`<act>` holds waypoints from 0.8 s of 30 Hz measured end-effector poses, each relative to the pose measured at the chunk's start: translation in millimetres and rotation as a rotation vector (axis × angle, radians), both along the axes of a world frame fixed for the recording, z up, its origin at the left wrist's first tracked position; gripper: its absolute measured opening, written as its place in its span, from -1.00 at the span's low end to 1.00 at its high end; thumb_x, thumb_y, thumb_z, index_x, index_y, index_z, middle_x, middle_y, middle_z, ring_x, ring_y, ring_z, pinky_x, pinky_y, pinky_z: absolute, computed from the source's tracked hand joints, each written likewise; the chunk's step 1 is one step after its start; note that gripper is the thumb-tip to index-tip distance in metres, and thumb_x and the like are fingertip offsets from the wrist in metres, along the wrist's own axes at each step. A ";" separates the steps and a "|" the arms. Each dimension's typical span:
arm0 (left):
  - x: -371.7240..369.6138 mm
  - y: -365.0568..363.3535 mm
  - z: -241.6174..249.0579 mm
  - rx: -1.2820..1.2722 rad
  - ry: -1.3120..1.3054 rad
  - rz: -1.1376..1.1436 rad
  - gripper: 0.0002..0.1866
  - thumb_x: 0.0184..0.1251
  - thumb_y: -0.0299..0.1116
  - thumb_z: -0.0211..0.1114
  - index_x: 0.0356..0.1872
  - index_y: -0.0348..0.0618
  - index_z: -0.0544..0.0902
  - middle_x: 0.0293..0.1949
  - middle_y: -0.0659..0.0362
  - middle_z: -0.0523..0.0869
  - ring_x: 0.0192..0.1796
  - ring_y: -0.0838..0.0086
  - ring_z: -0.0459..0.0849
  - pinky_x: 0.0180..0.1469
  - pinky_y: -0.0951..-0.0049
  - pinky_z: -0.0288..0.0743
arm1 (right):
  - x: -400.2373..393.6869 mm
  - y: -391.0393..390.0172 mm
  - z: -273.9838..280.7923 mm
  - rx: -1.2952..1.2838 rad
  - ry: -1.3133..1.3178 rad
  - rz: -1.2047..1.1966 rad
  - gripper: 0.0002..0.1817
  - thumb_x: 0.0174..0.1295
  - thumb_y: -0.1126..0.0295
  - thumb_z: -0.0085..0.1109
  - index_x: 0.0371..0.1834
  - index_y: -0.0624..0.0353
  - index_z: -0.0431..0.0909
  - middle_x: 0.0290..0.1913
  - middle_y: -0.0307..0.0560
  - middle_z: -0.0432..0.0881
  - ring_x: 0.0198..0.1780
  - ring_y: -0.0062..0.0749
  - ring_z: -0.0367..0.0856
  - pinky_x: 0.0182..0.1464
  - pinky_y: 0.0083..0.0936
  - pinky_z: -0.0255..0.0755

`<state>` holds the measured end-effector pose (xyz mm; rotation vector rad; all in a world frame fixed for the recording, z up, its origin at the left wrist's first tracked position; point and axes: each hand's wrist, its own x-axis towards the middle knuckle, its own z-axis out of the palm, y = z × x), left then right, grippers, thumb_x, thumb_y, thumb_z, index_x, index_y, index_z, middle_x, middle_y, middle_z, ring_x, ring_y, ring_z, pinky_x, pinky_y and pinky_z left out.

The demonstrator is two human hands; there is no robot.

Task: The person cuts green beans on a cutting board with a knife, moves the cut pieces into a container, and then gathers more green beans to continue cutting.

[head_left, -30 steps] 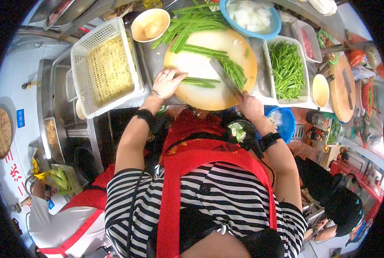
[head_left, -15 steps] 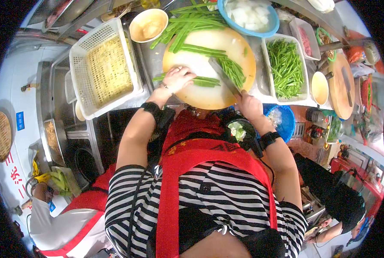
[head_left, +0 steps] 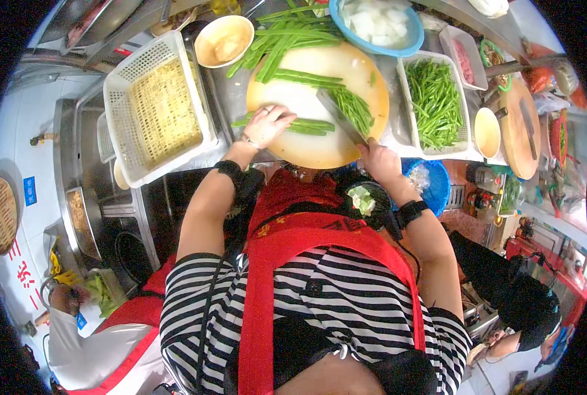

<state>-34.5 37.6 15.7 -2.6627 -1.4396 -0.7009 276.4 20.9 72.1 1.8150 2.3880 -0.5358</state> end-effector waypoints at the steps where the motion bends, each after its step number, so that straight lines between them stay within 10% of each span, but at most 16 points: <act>1: -1.1 -0.1 -2.0 -0.037 0.014 -0.007 -0.73 0.06 -0.35 0.12 -0.18 0.16 0.62 -0.20 0.33 0.56 -0.11 0.40 0.54 0.00 0.34 0.45 | -0.3 -0.2 1.5 -0.006 -0.012 0.002 -0.64 0.26 0.07 -0.12 -0.33 0.18 0.43 -0.57 0.17 0.59 -0.48 0.04 0.61 -0.42 -0.12 0.49; 24: -6.1 10.7 3.3 -0.035 -0.001 -0.085 -0.69 -0.10 -0.50 0.13 -0.29 0.13 0.64 -0.18 0.30 0.56 -0.06 0.35 0.52 -0.02 0.32 0.42 | 5.4 5.9 25.4 0.044 -0.033 0.211 -0.69 0.24 0.13 -0.09 -0.38 0.18 0.45 -0.64 0.04 0.58 -0.56 -0.08 0.61 -0.52 -0.21 0.49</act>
